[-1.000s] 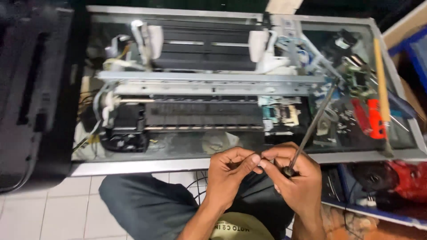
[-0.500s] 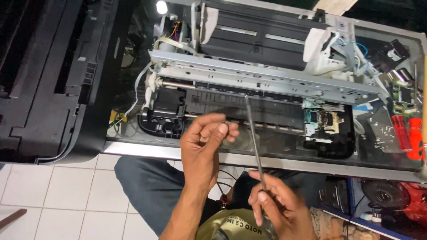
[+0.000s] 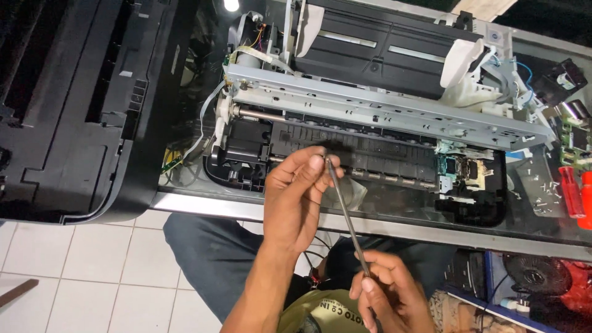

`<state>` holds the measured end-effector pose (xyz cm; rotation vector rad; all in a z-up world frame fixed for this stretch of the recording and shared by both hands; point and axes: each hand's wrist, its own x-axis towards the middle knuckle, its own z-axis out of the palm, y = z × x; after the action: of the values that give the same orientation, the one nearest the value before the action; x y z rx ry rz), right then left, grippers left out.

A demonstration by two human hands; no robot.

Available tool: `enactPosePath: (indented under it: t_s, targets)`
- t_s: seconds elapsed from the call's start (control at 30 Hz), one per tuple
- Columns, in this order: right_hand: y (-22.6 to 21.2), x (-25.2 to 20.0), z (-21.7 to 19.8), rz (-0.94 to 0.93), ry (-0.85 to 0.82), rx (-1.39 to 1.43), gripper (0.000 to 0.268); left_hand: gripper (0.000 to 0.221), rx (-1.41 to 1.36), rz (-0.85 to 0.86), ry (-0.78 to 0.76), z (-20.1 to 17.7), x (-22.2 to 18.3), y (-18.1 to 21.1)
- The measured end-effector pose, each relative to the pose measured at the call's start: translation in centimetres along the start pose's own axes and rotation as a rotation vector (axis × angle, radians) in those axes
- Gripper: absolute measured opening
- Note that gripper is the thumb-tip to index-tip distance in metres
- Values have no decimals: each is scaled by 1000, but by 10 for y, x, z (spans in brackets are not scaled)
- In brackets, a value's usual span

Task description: Removing the internal carriage rail and associated components from a printer using a screwdriver.

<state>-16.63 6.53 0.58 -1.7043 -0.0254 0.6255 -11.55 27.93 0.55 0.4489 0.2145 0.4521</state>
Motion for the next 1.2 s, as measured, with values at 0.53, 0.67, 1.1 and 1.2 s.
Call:
enactPosePath:
  t_s: [0.53, 0.67, 1.1, 1.2]
  targets:
    - [-9, -4, -3, 122, -61, -22, 48, 17, -49, -162, -188, -21, 11, 4]
    - [-4, -4, -17, 134, -131, 11, 46, 15, -49, -143, -269, -21, 10, 6]
    - [-10, -2, -6, 229, -76, 21, 48, 19, 7, -92, -198, -19, 9, 0]
    - [-15, -1, 0, 249, -84, 107, 47, 21, -31, -103, -141, -22, 9, -4]
